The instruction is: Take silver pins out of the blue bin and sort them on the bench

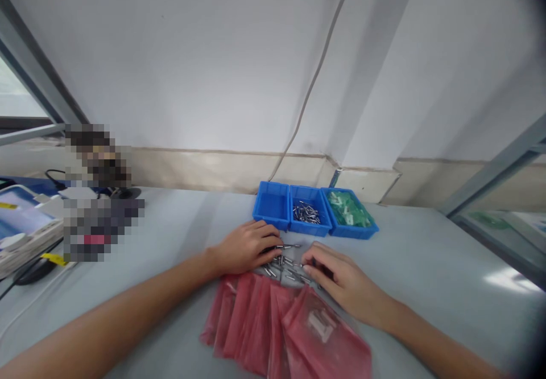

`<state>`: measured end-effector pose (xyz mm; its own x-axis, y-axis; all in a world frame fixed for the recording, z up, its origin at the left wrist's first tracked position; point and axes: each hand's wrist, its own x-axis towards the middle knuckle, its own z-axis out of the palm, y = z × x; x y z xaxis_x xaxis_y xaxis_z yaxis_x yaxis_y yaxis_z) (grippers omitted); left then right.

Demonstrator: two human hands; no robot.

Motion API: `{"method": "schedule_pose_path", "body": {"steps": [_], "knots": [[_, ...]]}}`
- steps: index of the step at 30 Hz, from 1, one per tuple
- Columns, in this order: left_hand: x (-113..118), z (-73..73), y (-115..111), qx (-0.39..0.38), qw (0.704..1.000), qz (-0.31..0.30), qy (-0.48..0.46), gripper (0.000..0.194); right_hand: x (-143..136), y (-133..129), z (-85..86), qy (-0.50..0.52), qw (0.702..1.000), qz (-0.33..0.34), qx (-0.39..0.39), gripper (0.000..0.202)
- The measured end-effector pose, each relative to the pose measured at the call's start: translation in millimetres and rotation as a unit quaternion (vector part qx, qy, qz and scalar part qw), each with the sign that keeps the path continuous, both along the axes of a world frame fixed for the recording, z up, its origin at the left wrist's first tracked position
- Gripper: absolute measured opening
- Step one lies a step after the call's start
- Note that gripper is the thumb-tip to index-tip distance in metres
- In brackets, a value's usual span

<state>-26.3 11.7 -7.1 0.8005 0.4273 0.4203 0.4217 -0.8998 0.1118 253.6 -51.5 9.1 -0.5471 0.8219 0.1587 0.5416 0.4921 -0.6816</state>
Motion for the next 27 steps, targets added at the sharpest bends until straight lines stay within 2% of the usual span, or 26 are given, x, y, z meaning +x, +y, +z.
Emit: {"method": "schedule_pose_path", "body": {"steps": [27], "knots": [[-0.7,-2.7,1.9,0.008,1.0,-0.001,0.004,0.03,0.4,0.2,1.0,-0.014,1.0,0.008,-0.016,0.013]]}}
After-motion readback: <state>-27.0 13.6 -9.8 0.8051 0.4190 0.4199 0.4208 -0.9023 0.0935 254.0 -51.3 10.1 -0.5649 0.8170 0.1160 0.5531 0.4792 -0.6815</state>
